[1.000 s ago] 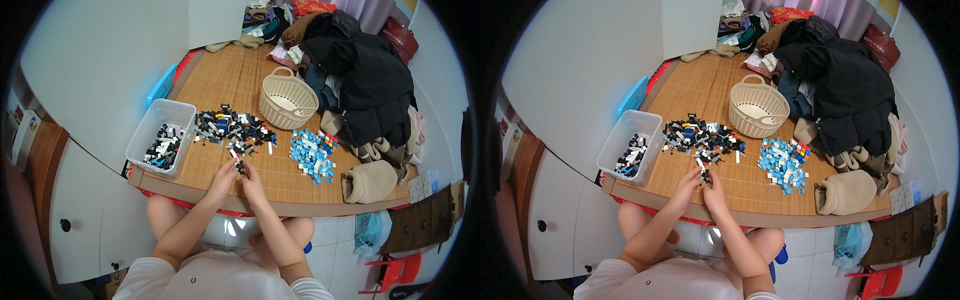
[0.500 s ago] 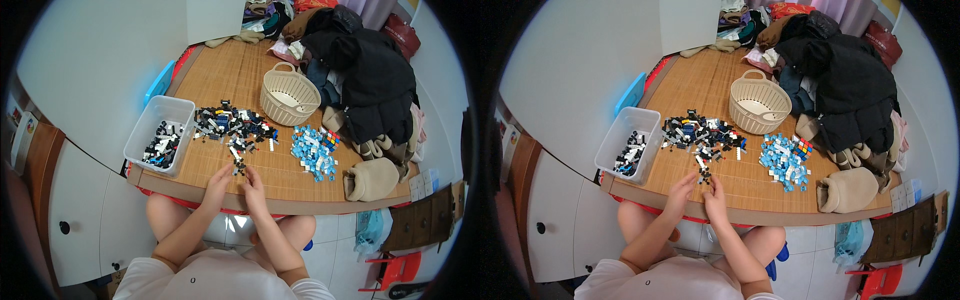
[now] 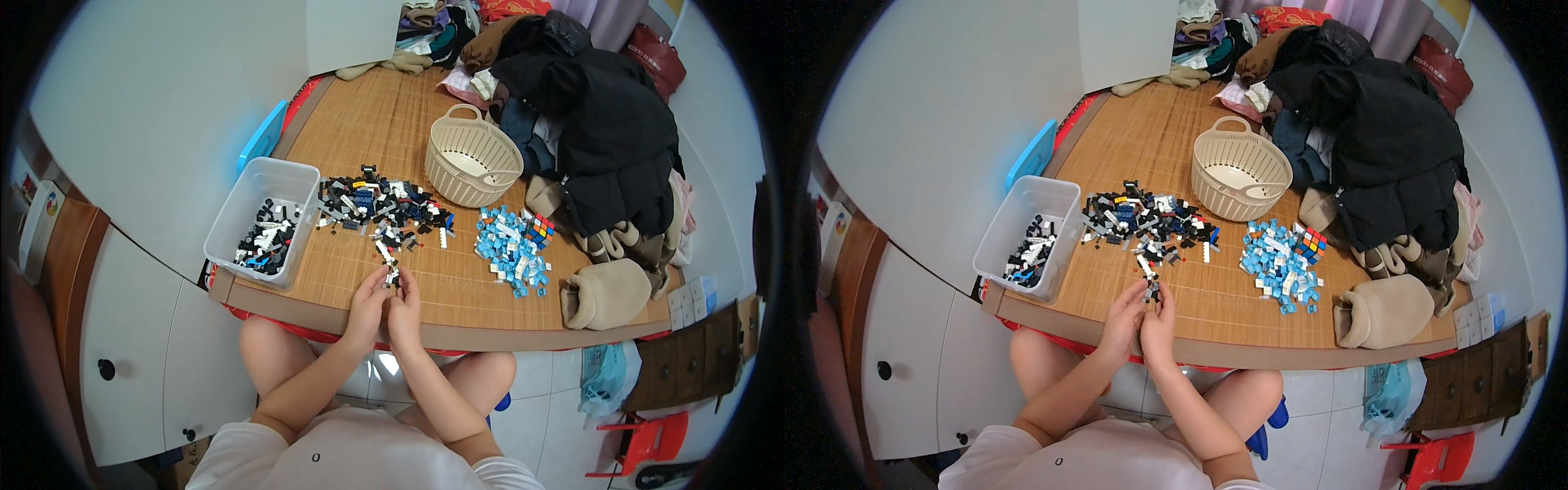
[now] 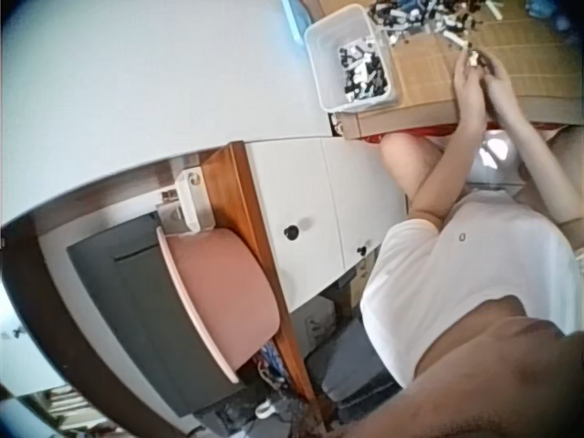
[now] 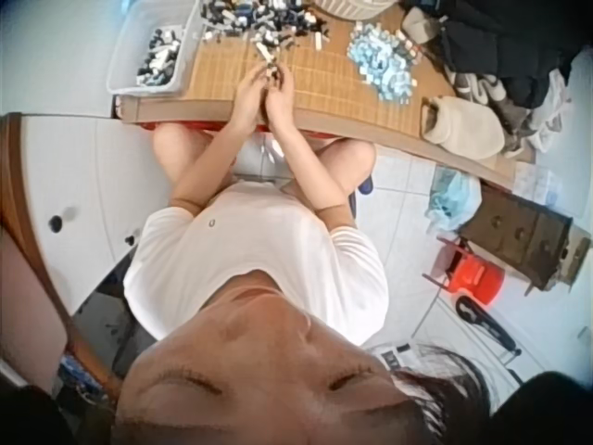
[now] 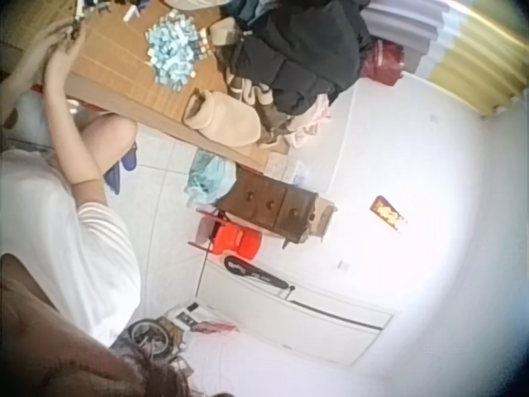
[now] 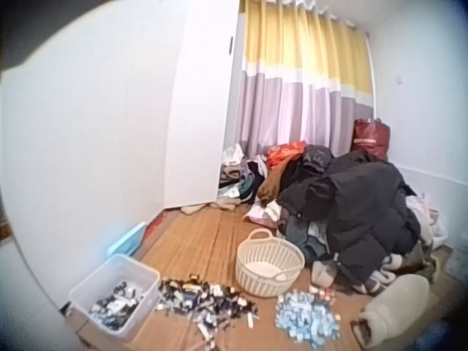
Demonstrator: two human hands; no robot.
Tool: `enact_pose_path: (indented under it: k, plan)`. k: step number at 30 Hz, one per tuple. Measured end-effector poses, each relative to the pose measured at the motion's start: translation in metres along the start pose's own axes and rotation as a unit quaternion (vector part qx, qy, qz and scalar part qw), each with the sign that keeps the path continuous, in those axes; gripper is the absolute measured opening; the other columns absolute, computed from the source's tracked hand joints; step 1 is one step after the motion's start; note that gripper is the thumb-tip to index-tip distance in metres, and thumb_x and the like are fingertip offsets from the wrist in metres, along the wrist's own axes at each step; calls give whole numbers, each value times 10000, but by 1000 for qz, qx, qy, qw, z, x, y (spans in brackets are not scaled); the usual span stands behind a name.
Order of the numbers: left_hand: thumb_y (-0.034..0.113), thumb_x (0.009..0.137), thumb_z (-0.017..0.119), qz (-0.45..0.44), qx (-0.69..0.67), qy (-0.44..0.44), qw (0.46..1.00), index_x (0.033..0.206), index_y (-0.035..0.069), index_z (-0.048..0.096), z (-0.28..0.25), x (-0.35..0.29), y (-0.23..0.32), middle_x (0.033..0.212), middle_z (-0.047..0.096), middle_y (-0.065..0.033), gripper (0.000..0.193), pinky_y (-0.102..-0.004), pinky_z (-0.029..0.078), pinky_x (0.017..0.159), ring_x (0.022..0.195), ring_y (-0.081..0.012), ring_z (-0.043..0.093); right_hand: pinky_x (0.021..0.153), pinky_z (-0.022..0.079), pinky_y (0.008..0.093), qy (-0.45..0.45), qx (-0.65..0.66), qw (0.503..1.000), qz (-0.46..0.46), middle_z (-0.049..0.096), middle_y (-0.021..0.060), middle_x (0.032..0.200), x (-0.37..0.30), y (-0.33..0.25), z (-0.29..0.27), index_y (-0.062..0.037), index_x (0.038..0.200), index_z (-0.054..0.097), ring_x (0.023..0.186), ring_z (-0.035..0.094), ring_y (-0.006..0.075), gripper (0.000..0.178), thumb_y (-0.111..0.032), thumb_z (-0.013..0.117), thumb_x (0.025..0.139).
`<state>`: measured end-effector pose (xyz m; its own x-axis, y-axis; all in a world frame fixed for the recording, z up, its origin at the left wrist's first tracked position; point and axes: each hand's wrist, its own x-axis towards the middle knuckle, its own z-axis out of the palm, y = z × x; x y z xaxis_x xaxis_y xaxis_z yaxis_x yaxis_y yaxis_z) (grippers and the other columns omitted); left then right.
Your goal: The person sits at a table and assembles small plastic bricks by hand, picking pieces from piles and a container and connecting them into a small structure. The person repeatedly picks, aligns, and snaps bricks together, occasionally placing the growing assembly back on the table.
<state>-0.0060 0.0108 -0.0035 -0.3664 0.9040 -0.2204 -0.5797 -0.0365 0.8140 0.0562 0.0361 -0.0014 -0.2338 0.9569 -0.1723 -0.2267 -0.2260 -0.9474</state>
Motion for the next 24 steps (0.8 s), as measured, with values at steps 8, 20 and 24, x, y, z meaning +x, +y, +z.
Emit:
enact_pose_path:
  k: [8,20,24]
  plan:
    - [-10,840,371,-6,-37,28,999,1308,-53,334,6,1,-1,1328,364,-191,471,-307,266,1035,1266,-220,325,1047,233,307,-5,-29,999,11,348,178,1326,1,-4,1,24,1320,298,1254,321,243,568,104,329,758]
    - [0,856,365,-17,-77,-3,997,1323,-74,292,7,1,-6,1372,319,-192,478,-314,268,1046,1283,-227,311,1033,256,291,-20,-6,1000,13,358,178,1332,4,-3,-3,19,1316,315,1251,335,240,507,74,340,813]
    - [25,873,371,-10,-81,3,997,1327,-68,291,3,-2,-12,1373,327,-176,470,-313,281,1037,1270,-216,329,1038,251,299,-17,-52,998,2,353,181,1333,3,0,-2,29,1310,314,1262,323,246,501,78,325,811]
